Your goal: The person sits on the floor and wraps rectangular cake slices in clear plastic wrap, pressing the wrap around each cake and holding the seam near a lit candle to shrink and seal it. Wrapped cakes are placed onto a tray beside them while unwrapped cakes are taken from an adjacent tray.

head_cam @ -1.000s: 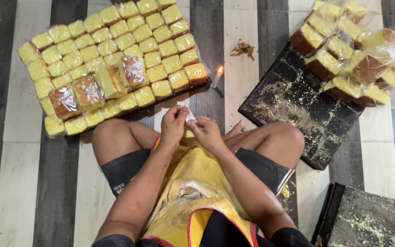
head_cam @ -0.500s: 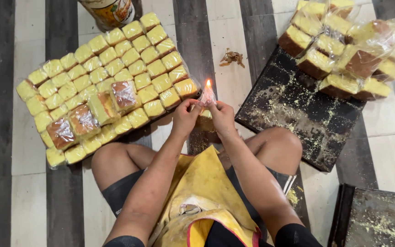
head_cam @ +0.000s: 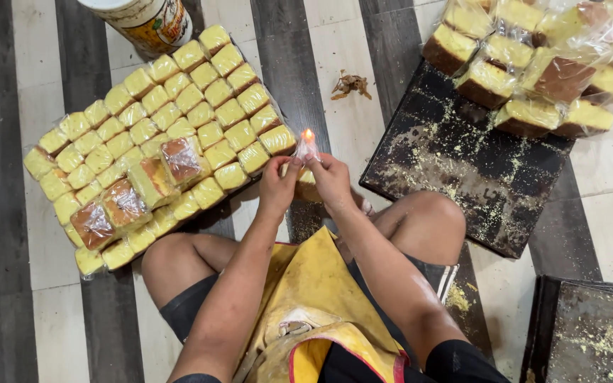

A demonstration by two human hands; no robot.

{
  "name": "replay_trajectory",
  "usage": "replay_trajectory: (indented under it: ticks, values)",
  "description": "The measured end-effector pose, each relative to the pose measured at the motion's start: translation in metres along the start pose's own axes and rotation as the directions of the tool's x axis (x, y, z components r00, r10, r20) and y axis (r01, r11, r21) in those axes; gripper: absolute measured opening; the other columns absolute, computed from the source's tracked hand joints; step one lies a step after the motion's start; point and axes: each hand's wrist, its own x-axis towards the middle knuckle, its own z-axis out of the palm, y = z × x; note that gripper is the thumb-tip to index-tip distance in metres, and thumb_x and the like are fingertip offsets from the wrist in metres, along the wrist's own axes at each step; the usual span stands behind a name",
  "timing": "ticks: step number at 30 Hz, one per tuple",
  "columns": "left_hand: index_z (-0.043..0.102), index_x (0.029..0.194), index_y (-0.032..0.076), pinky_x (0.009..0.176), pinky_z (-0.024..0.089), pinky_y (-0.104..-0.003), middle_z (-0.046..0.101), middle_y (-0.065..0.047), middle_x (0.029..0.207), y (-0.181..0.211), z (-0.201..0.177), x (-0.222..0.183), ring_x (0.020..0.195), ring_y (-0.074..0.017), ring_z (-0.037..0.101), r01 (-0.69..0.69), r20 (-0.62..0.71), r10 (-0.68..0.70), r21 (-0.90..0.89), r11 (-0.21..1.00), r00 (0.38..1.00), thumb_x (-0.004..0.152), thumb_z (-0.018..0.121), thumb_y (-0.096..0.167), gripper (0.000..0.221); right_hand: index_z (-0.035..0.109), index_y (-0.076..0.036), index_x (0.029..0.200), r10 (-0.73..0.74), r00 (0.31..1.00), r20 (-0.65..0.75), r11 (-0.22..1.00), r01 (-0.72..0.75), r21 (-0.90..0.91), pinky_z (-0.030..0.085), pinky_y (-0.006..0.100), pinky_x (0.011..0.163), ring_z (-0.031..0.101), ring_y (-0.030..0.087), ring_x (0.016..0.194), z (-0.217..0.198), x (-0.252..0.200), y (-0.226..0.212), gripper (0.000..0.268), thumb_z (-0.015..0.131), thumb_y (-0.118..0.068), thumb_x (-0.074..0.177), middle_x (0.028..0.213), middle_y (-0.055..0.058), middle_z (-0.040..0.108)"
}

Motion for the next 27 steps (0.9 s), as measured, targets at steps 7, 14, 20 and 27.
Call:
replay_trajectory:
  ticks: [7, 14, 20, 27]
  values:
    - [0.048, 0.142, 0.008, 0.091, 0.057, -0.034, 0.065, -0.011, 0.123, 0.042, -0.05, -0.051, 0.109, -0.0232, 0.067, 0.087, 0.124, -0.085, -0.009, 0.996, 0.989, 0.085, 0.084, 0.035, 0.073, 0.076, 0.004, 0.09, -0.154, 0.971, 0.18, 0.971, 0.115, 0.212, 0.052, 0.024, 0.094, 0.064, 0.007, 0.11, 0.004, -0.026, 0.006, 0.021, 0.073, -0.015, 0.098, 0.133, -0.007, 0.065]
    - [0.051, 0.147, 0.017, 0.103, 0.053, -0.045, 0.05, -0.016, 0.132, 0.054, -0.088, -0.089, 0.125, -0.0353, 0.056, -0.684, 0.238, 0.665, 0.467, 0.561, 0.708, 0.076, 0.088, 0.011, 0.08, 0.075, -0.001, 0.079, 0.346, 0.873, 0.345, 0.936, -0.348, -0.056, 0.046, 0.026, 0.06, 0.061, 0.009, 0.067, 0.009, -0.028, 0.023, 0.044, 0.069, -0.04, 0.1, 0.078, 0.003, 0.071]
    - [0.061, 0.128, 0.021, 0.092, 0.057, -0.043, 0.051, -0.014, 0.126, 0.024, -0.096, -0.077, 0.114, -0.0348, 0.061, -0.584, 0.198, 0.576, 0.512, 0.63, 0.793, 0.074, 0.088, 0.024, 0.06, 0.072, -0.003, 0.091, 0.361, 0.908, 0.212, 0.92, -0.384, 0.075, 0.049, 0.028, 0.06, 0.064, 0.014, 0.07, 0.01, -0.028, 0.035, 0.037, 0.065, -0.037, 0.102, 0.082, 0.007, 0.072]
    - [0.066, 0.133, 0.019, 0.089, 0.056, -0.046, 0.047, -0.021, 0.13, 0.002, -0.127, -0.004, 0.111, -0.0365, 0.061, -0.356, -0.161, 0.531, 0.579, 0.734, 0.832, 0.089, 0.085, 0.036, 0.05, 0.067, -0.005, 0.106, 0.27, 0.958, 0.093, 0.96, -0.275, 0.051, 0.045, 0.032, 0.06, 0.074, 0.018, 0.087, 0.008, -0.042, -0.013, 0.029, 0.054, -0.032, 0.106, 0.094, 0.014, 0.073]
